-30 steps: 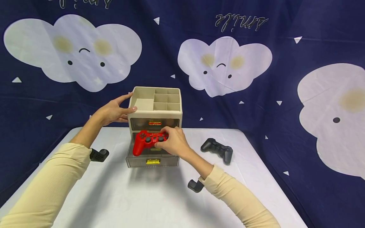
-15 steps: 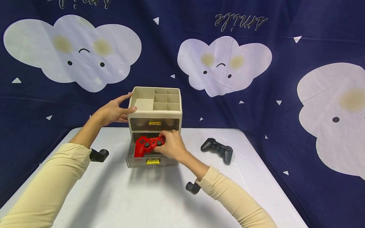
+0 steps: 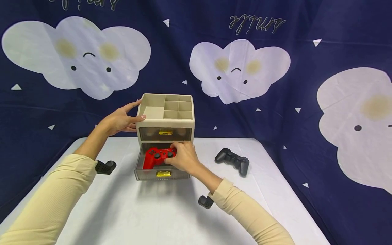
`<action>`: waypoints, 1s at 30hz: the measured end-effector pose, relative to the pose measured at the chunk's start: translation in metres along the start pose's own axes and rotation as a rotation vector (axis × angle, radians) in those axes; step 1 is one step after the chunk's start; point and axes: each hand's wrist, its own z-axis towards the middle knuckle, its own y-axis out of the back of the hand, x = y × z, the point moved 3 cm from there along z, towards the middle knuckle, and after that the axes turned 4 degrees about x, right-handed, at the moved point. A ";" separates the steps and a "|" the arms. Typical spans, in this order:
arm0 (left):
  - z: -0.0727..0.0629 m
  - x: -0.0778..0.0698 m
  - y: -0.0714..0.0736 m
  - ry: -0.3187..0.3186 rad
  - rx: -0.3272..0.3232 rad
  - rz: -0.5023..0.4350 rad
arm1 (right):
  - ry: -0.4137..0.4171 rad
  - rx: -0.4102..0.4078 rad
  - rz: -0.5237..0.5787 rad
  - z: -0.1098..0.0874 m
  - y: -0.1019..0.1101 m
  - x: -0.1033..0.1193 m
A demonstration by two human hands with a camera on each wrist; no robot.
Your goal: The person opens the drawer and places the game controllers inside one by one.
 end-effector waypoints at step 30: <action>0.000 0.002 0.001 -0.023 0.007 0.017 | -0.016 0.061 -0.019 -0.004 -0.004 -0.003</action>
